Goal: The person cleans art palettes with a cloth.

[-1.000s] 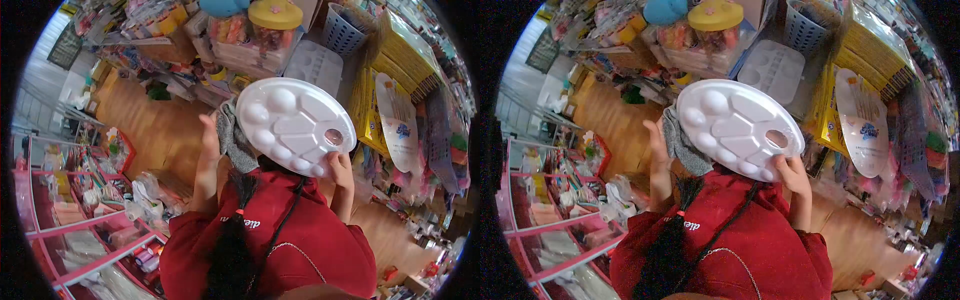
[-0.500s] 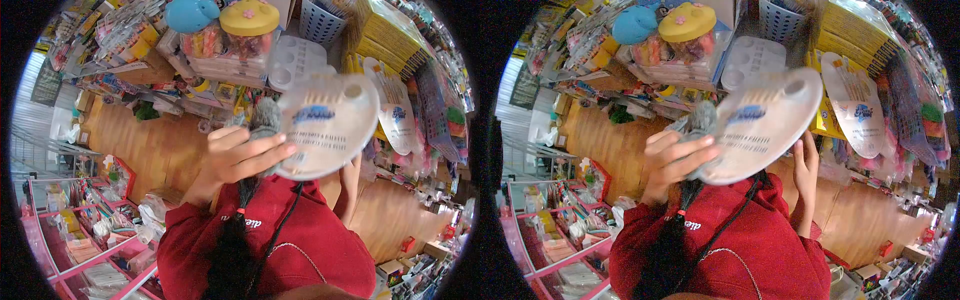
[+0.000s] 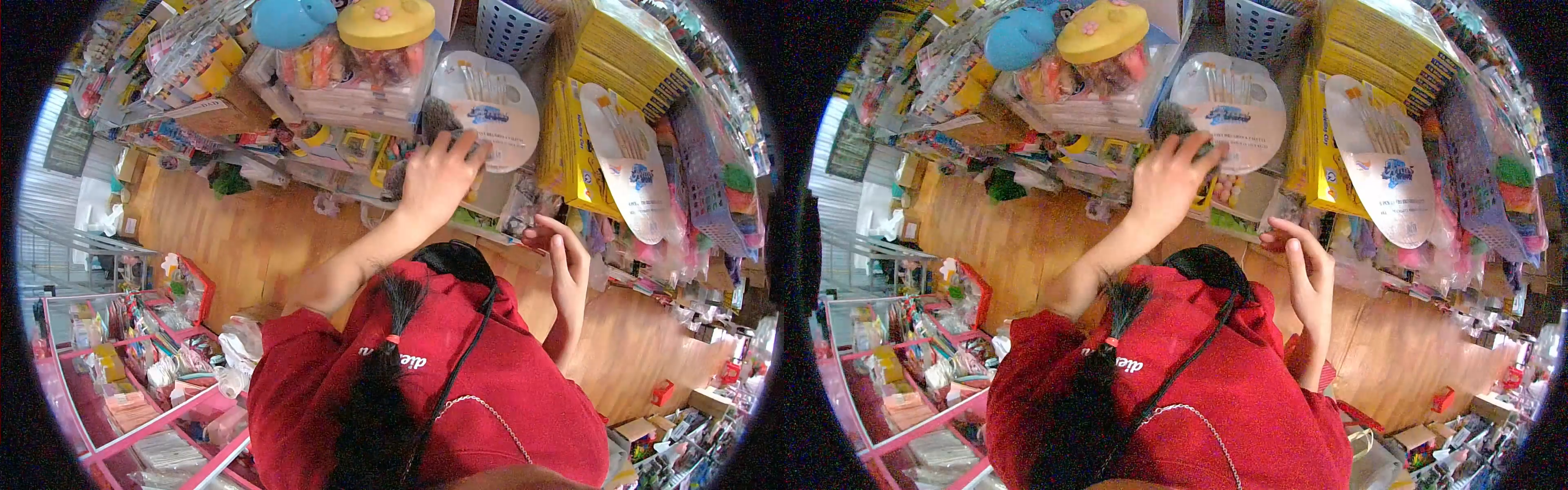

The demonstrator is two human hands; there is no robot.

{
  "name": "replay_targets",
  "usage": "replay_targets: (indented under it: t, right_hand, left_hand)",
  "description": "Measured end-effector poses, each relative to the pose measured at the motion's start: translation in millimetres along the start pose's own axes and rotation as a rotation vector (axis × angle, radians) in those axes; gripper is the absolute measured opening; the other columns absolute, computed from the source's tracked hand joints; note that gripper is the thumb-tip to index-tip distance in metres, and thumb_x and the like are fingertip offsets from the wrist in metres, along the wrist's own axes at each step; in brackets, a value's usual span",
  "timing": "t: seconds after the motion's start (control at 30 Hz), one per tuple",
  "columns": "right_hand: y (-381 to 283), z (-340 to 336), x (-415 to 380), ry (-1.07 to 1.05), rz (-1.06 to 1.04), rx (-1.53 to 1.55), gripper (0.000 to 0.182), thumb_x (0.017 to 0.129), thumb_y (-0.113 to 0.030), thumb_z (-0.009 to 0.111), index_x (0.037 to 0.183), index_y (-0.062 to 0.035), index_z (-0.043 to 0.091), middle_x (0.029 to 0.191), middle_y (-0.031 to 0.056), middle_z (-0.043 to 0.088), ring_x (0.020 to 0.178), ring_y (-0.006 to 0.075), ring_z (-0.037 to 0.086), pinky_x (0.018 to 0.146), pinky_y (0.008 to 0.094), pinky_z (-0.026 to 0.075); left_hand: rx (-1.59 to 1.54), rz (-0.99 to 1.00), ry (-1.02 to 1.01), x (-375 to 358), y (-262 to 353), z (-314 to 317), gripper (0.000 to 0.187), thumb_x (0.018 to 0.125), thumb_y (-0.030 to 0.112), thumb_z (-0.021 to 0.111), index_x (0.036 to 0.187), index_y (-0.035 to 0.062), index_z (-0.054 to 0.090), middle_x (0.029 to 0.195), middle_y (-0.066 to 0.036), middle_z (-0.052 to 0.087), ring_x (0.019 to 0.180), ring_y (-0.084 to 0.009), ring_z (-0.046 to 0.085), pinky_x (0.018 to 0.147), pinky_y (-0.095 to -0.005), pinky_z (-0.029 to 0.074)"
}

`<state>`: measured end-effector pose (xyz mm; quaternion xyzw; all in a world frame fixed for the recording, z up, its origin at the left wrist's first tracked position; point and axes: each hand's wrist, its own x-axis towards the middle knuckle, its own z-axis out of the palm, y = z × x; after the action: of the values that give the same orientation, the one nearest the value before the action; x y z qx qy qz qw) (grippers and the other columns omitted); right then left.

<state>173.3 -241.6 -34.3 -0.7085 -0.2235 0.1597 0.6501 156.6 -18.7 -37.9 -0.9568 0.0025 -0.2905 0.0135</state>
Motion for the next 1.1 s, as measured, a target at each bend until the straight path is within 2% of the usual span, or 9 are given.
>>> replay_targets:
  t: [0.27, 0.37, 0.43, 0.5, 0.63, 0.83, 0.93, 1.03, 1.1]
  right_hand:
    - [-20.5, -21.7, -14.0, 0.095, -0.185, -0.140, 0.025, 0.090, -0.008, 0.042, 0.104, 0.0042, 0.058, 0.086, 0.0127, 0.064, 0.081, 0.0191, 0.061, 0.077, 0.0298, 0.046]
    - [-26.4, -55.7, -18.8, 0.431, -0.460, -0.342, 0.026, 0.090, -0.011, 0.040, 0.101, 0.0049, 0.058, 0.082, 0.0131, 0.063, 0.072, 0.0192, 0.060, 0.068, 0.0293, 0.047]
    - [-41.2, -72.1, -14.0, 0.753, -0.484, -0.600, 0.027, 0.091, -0.014, 0.042, 0.105, 0.0034, 0.057, 0.097, 0.0121, 0.062, 0.083, 0.0169, 0.058, 0.070, 0.0277, 0.045]
    - [-65.1, -80.4, 3.0, 0.749, -0.516, -0.895, 0.031, 0.092, -0.018, 0.043, 0.114, 0.0017, 0.052, 0.108, 0.0134, 0.059, 0.094, 0.0224, 0.056, 0.079, 0.0316, 0.044]
    - [-69.5, -102.8, 28.7, 0.653, -0.181, -1.213, 0.045, 0.090, -0.033, 0.046, 0.123, -0.0027, 0.045, 0.117, 0.0211, 0.052, 0.105, 0.0371, 0.050, 0.090, 0.0424, 0.037]
    - [-79.9, -113.7, 47.9, 0.451, -0.026, -1.482, 0.053, 0.084, -0.039, 0.052, 0.125, -0.0052, 0.044, 0.119, 0.0234, 0.049, 0.104, 0.0388, 0.050, 0.089, 0.0437, 0.037]
    - [-74.5, -132.7, 59.3, 0.346, -0.180, -1.657, 0.057, 0.081, -0.037, 0.057, 0.127, -0.0086, 0.042, 0.116, 0.0241, 0.051, 0.102, 0.0404, 0.051, 0.088, 0.0446, 0.039]
    - [-85.2, -135.0, 68.7, 0.154, -0.063, -1.225, 0.062, 0.078, -0.034, 0.062, 0.130, -0.0117, 0.039, 0.108, 0.0233, 0.056, 0.096, 0.0413, 0.054, 0.083, 0.0440, 0.042]
    - [-93.6, -130.7, 72.2, 0.169, -0.127, -1.331, 0.064, 0.076, -0.029, 0.064, 0.131, -0.0080, 0.039, 0.108, 0.0259, 0.055, 0.098, 0.0365, 0.056, 0.086, 0.0397, 0.041]
  left_hand:
    - [0.005, -0.178, -0.101, 15.1, -3.5, 4.9, 0.038, 0.069, 0.009, 0.056, 0.106, 0.0203, 0.059, 0.111, 0.001, 0.053, 0.088, -0.0215, 0.056, 0.065, -0.0322, 0.052]
    - [-0.104, -0.214, -0.077, 9.6, -5.7, -15.6, 0.043, 0.069, 0.008, 0.061, 0.110, 0.0186, 0.057, 0.113, 0.000, 0.053, 0.089, -0.0232, 0.057, 0.067, -0.0328, 0.051]
    - [-0.279, -0.230, -0.003, 4.5, -3.6, -42.0, 0.047, 0.067, 0.006, 0.065, 0.112, 0.0150, 0.057, 0.110, -0.003, 0.057, 0.090, -0.0262, 0.059, 0.072, -0.0327, 0.050]
    - [-0.376, -0.163, 0.157, -2.7, -7.1, -49.8, 0.049, 0.064, 0.006, 0.067, 0.111, 0.0175, 0.059, 0.109, -0.001, 0.057, 0.087, -0.0237, 0.059, 0.070, -0.0324, 0.050]
    - [-0.577, -0.082, 0.256, -11.7, -9.3, -58.4, 0.047, 0.063, 0.007, 0.069, 0.108, 0.0179, 0.062, 0.109, -0.002, 0.057, 0.088, -0.0236, 0.060, 0.073, -0.0331, 0.050]
    - [-0.674, -0.127, 0.269, -13.1, -10.2, -67.7, 0.037, 0.068, 0.005, 0.069, 0.105, 0.0118, 0.063, 0.112, -0.011, 0.056, 0.096, -0.0260, 0.058, 0.082, -0.0339, 0.046]
    - [-0.661, -0.110, 0.285, -13.5, -11.5, -66.9, 0.040, 0.066, 0.006, 0.070, 0.105, 0.0151, 0.064, 0.112, -0.009, 0.056, 0.095, -0.0256, 0.058, 0.078, -0.0344, 0.048]
    - [-0.712, -0.124, 0.245, -15.5, -8.5, -67.3, 0.035, 0.069, 0.007, 0.069, 0.104, 0.0131, 0.064, 0.112, -0.010, 0.056, 0.097, -0.0252, 0.057, 0.082, -0.0337, 0.046]
    - [-0.730, -0.118, 0.233, -15.3, -7.0, -67.1, 0.035, 0.069, 0.007, 0.069, 0.103, 0.0132, 0.064, 0.112, -0.010, 0.056, 0.097, -0.0254, 0.057, 0.082, -0.0337, 0.046]
